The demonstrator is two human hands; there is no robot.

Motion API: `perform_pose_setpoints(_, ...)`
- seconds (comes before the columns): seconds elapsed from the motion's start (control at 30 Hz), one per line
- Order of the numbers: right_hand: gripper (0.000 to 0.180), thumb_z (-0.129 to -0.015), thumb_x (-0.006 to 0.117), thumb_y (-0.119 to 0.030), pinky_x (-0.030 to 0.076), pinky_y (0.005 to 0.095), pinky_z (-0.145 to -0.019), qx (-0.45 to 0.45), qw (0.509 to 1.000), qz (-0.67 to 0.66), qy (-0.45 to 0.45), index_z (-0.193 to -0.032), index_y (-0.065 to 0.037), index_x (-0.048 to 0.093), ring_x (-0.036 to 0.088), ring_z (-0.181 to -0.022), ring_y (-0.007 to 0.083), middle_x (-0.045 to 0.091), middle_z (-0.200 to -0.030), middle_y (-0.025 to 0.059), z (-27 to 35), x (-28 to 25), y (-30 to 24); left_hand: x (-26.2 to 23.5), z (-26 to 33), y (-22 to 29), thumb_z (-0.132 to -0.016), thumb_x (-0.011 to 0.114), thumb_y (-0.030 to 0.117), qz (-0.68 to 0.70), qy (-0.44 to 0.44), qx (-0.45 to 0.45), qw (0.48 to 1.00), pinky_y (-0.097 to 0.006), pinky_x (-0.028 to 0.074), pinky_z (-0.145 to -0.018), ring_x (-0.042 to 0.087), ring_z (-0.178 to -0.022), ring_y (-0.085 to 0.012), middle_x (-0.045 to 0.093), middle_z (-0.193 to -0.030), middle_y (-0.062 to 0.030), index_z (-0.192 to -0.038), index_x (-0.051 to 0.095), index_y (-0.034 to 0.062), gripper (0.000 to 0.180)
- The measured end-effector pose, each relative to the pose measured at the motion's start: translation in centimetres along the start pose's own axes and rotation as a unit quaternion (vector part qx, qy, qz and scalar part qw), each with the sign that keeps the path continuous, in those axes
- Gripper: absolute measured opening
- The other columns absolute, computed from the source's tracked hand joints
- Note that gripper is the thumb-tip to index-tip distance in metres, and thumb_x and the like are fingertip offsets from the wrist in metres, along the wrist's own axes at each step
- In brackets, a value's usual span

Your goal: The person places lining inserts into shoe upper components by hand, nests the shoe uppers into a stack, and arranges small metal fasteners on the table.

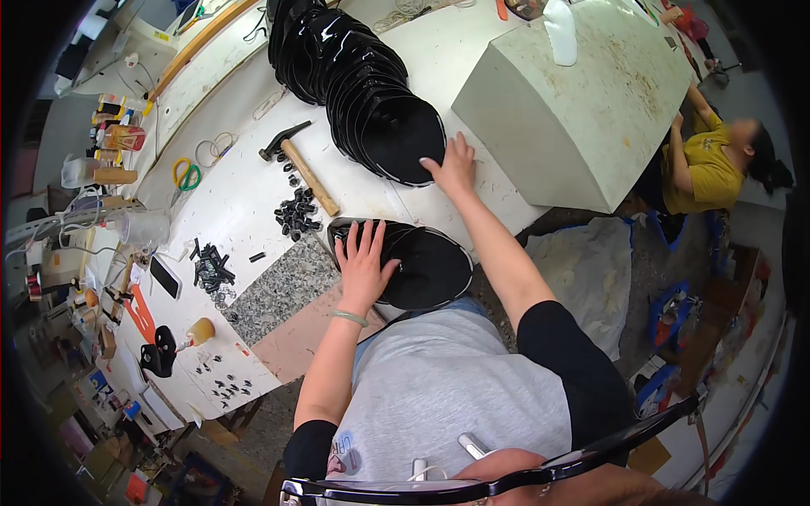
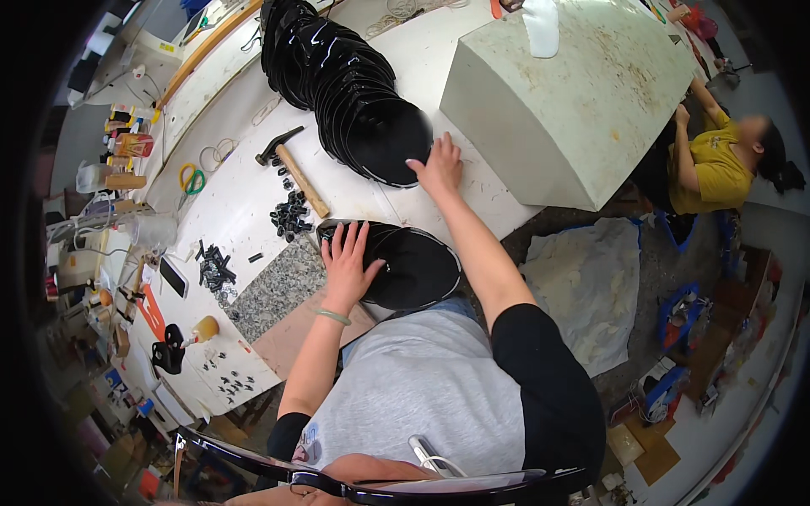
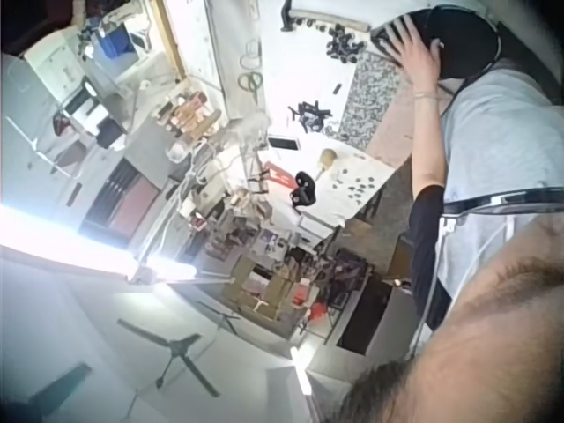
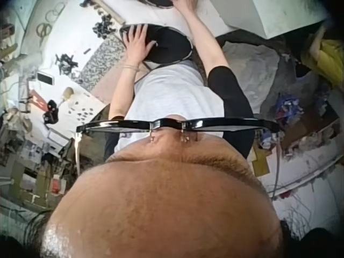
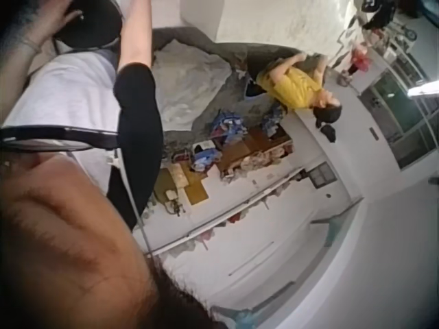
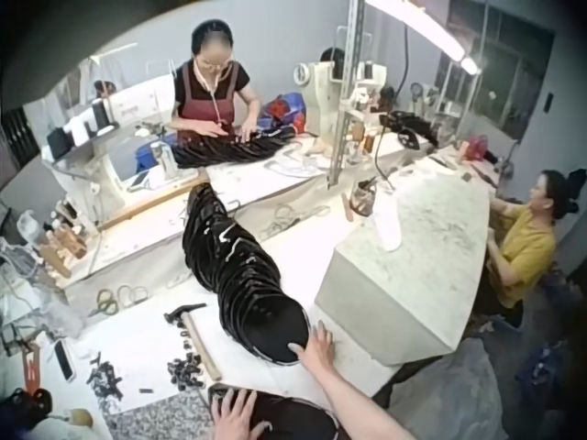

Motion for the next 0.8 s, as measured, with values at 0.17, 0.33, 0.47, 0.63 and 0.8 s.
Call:
perform_pose_setpoints(0.17, 0.045, -0.077, 0.072, -0.026, 0.042, 0.0373, -0.086, 0.091, 0.989, -0.083, -0.085, -0.11, -0.003, 0.053, 0.055, -0.1, 0.0252, 0.055, -0.116, 0.0095, 1.6, -0.5, -0.9, -3.3, -0.8, -1.5, -0.076, 0.072, 0.027, 0.225, 0.131, -0.032, 0.965, -0.05, 0.023, -0.105, 0.03, -0.127, -0.0373, 0.037, -0.136, -0.021, -0.136, 0.032, -0.0006, 0.078)
perform_pose_setpoints(0.33, 0.025, -0.087, 0.059, -0.004, 0.047, 0.0239, -0.071, 0.148, 0.826, -0.529, -0.128, -0.11, -0.001, 0.05, 0.06, -0.081, 0.0109, 0.063, -0.093, 0.0061, 7.0, -9.5, 3.0, -10.6, -1.8, 0.2, -0.068, 0.079, 0.032, 0.254, 0.222, -0.016, 0.941, -0.047, 0.026, -0.105, 0.029, -0.127, -0.0398, 0.031, -0.139, -0.0228, -0.136, 0.03, -0.0023, 0.09)
perform_pose_setpoints(0.47, 0.024, -0.088, 0.057, -0.002, 0.048, 0.0235, -0.076, 0.211, 0.734, -0.605, -0.224, -0.11, -0.002, 0.05, 0.06, -0.083, 0.0106, 0.063, -0.096, 0.0053, 12.8, -13.4, 9.6, -9.5, -1.7, 6.0, -0.066, 0.079, 0.037, 0.298, 0.077, 0.101, 0.946, -0.044, 0.024, -0.107, 0.027, -0.131, -0.037, 0.028, -0.141, -0.0219, -0.138, 0.029, 0.0003, 0.095)
perform_pose_setpoints(0.63, 0.022, -0.085, 0.064, -0.01, 0.046, 0.0235, -0.072, 0.227, 0.725, -0.433, -0.485, -0.103, 0.001, 0.059, 0.056, -0.078, 0.0068, 0.064, -0.088, 0.0039, 16.9, -8.0, 10.3, 2.2, -0.4, 5.5, -0.075, 0.063, 0.011, 0.408, -0.145, -0.005, 0.901, -0.039, 0.039, -0.099, 0.045, -0.117, -0.0356, 0.045, -0.129, -0.0212, -0.13, 0.043, 0.0013, 0.06)
perform_pose_setpoints(0.8, 0.053, -0.083, 0.062, -0.038, 0.035, 0.0385, -0.101, 0.044, 0.958, -0.217, -0.182, -0.116, 0.002, 0.056, 0.05, -0.115, 0.0284, 0.055, -0.123, 0.0169, 5.1, -5.0, 7.5, 1.8, 1.3, 4.7, -0.071, 0.051, -0.007, 0.252, -0.042, 0.087, 0.963, -0.037, 0.044, -0.093, 0.053, -0.107, -0.0332, 0.052, -0.121, -0.0194, -0.122, 0.05, -0.0012, 0.051)
Point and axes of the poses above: each hand's wrist, its own z-axis away from the middle knuckle, its own x-axis out of the palm, y = z × x, the point moved 7 cm from there along -z, towards the middle knuckle
